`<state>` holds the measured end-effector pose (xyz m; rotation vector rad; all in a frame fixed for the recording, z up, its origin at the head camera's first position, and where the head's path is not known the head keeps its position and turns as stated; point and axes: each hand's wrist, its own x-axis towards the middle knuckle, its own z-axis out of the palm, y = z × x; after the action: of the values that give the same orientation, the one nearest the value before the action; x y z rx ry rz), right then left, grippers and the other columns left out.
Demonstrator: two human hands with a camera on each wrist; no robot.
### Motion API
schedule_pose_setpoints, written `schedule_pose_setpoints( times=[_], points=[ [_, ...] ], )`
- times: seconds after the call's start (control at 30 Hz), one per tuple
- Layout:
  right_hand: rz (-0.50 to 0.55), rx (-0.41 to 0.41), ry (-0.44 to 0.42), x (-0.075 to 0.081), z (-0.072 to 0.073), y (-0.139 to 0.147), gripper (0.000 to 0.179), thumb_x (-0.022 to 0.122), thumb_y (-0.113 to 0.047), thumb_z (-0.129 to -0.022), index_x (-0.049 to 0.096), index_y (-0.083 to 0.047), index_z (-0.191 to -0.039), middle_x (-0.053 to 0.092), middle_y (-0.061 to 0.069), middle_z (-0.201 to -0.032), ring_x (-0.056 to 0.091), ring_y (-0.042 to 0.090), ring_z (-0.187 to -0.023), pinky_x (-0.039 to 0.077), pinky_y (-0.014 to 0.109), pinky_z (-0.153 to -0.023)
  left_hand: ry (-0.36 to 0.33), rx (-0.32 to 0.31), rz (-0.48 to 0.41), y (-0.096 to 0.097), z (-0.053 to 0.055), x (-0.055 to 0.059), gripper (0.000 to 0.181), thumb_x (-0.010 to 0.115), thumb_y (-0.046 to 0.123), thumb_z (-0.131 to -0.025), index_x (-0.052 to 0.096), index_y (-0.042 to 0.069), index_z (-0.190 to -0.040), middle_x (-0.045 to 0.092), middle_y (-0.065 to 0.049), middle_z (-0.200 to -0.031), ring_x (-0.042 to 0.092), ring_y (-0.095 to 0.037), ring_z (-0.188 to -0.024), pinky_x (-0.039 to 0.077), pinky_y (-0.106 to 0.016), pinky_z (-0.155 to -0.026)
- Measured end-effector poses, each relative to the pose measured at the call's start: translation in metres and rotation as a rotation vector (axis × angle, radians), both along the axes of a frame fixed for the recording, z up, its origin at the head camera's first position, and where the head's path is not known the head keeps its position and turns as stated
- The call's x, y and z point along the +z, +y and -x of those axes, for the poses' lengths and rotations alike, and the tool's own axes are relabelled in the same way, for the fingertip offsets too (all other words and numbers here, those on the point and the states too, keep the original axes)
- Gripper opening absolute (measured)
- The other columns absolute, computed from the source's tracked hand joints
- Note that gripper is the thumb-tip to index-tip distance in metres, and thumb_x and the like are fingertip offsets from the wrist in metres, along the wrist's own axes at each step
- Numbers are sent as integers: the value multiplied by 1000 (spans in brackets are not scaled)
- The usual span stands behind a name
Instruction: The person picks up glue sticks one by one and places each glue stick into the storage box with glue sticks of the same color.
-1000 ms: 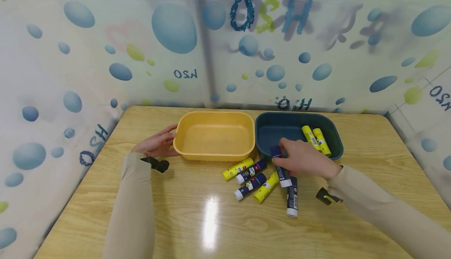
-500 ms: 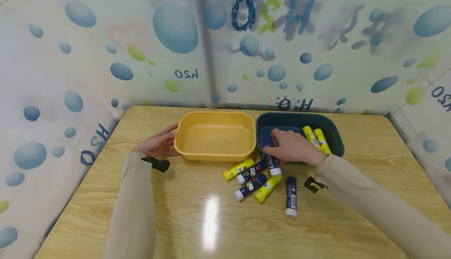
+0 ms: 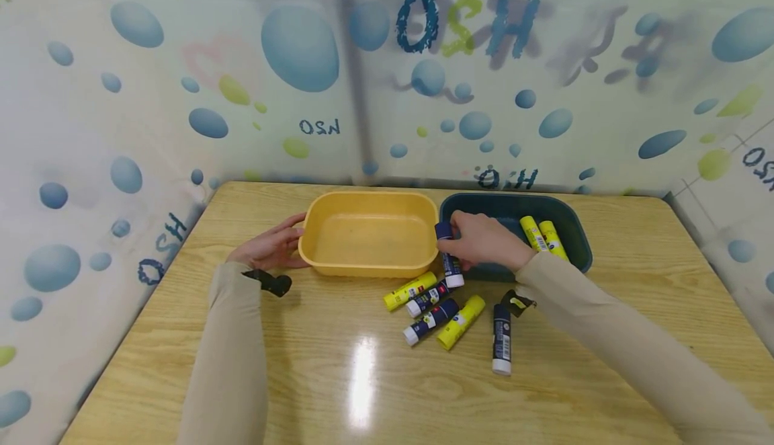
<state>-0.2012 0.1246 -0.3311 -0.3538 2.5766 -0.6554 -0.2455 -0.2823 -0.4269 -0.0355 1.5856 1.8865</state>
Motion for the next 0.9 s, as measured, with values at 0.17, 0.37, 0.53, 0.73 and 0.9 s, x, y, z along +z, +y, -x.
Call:
schedule_pose_setpoints(
  times=[0.17,0.37,0.53,0.73,0.9],
  points=[
    [31,-26,-25,-1,8,-10,32,59,-33,-94,51,-3,-102,63,8,-78,65,21,-65,54,32,-64,-2,-8,-3,-1,0,0,53,38,22,-107,14,23,-154,31,-8,-144,48,-18,-116,45,-51,-96],
    [45,-29,-13,-2,19,-21,33,60,-33,-94,52,-3,-103,63,9,-79,65,21,-66,55,32,-66,-15,-3,-9,-1,2,0,51,38,21,-107,16,23,-153,27,-10,-147,48,-19,-116,45,-52,-95],
    [67,-44,-6,-1,28,-29,34,59,-32,-95,53,0,-107,63,11,-85,64,20,-66,55,28,-63,-16,2,-15,0,1,0,52,39,20,-106,16,23,-154,21,-13,-152,46,-20,-118,44,-53,-96],
    [47,-56,-18,-3,42,-42,33,57,-32,-96,58,0,-103,66,9,-77,66,22,-66,56,33,-68,-10,-3,-19,1,1,0,52,38,20,-107,16,23,-154,19,-13,-153,43,-22,-121,43,-54,-97],
    [12,-99,-55,-8,56,-54,34,57,-33,-96,62,1,-96,66,8,-72,65,18,-61,56,35,-75,-15,5,-14,0,0,0,54,39,21,-106,15,23,-154,18,-13,-154,42,-22,-121,43,-54,-96]
  ],
)
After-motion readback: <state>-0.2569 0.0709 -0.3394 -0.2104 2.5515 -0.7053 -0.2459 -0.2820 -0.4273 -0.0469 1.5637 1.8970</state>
